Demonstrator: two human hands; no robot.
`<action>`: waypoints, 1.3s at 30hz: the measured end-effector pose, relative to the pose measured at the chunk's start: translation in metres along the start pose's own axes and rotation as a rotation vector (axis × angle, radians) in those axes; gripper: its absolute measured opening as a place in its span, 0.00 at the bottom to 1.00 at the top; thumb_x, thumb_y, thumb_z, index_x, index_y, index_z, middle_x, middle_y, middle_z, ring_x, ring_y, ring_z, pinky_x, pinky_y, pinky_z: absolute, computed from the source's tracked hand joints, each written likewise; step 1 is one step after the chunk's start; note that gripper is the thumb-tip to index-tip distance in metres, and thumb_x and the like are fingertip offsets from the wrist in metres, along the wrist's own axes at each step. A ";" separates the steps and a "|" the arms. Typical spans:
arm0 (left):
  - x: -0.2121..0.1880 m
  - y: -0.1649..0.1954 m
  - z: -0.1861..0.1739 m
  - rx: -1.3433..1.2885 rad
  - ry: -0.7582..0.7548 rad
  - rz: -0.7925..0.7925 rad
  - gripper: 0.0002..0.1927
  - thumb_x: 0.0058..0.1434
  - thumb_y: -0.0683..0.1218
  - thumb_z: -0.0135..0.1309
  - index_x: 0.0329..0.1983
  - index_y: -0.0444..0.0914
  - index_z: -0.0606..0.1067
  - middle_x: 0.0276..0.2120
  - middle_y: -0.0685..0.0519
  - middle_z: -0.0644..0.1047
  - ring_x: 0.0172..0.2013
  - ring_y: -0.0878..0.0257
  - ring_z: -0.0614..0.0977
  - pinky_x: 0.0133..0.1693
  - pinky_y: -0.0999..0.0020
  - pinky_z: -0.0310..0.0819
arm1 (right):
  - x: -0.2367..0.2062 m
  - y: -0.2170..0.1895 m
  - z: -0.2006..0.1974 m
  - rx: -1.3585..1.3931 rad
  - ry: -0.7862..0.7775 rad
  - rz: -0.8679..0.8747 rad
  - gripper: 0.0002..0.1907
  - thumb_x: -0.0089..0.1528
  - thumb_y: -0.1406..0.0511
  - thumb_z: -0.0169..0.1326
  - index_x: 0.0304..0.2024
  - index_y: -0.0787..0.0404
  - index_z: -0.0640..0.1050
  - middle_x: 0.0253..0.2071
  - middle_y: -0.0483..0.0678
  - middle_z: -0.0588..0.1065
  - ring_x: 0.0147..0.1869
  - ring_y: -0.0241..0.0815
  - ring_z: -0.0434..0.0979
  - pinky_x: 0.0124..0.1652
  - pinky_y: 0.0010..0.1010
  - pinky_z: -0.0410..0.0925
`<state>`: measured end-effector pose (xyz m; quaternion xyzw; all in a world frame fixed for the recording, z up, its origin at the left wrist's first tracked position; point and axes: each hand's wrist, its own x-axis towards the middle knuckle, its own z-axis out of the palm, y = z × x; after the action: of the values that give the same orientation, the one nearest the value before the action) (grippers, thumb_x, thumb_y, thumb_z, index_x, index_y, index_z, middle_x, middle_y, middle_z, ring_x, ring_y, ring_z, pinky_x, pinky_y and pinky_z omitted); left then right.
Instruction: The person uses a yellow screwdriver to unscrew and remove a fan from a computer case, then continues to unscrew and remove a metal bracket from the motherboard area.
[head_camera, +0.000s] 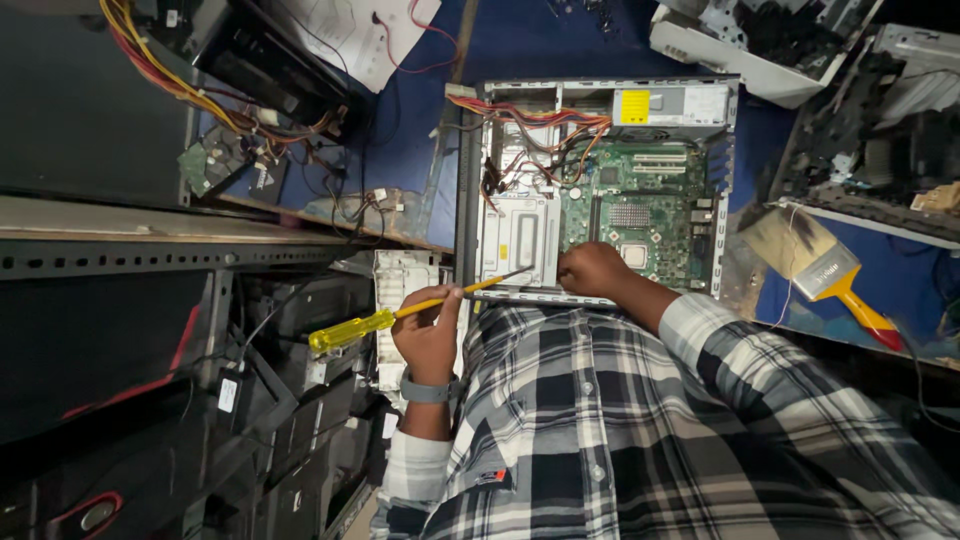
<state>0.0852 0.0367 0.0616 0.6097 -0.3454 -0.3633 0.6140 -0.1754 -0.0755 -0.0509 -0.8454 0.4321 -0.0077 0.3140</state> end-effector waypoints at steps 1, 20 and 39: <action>0.000 0.000 0.001 0.000 -0.006 0.000 0.09 0.59 0.33 0.64 0.39 0.34 0.76 0.39 0.49 0.82 0.42 0.64 0.84 0.48 0.69 0.82 | 0.000 0.000 -0.001 0.008 0.008 -0.005 0.08 0.51 0.61 0.58 0.29 0.53 0.85 0.32 0.50 0.81 0.38 0.54 0.81 0.38 0.48 0.73; 0.004 -0.014 0.008 0.005 -0.007 -0.050 0.08 0.59 0.34 0.65 0.39 0.34 0.77 0.39 0.49 0.83 0.40 0.65 0.84 0.46 0.71 0.81 | -0.001 0.001 0.000 0.069 0.019 0.027 0.07 0.50 0.62 0.58 0.28 0.57 0.83 0.33 0.51 0.79 0.39 0.56 0.80 0.37 0.49 0.72; 0.005 -0.016 0.012 0.019 -0.002 -0.043 0.09 0.59 0.34 0.65 0.39 0.34 0.77 0.39 0.49 0.82 0.41 0.64 0.84 0.46 0.70 0.81 | 0.002 -0.005 -0.002 -0.043 -0.065 0.119 0.09 0.51 0.60 0.58 0.31 0.53 0.85 0.34 0.53 0.80 0.38 0.56 0.81 0.37 0.49 0.73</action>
<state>0.0768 0.0269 0.0462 0.6223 -0.3364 -0.3737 0.6000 -0.1713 -0.0756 -0.0476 -0.8246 0.4712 0.0479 0.3095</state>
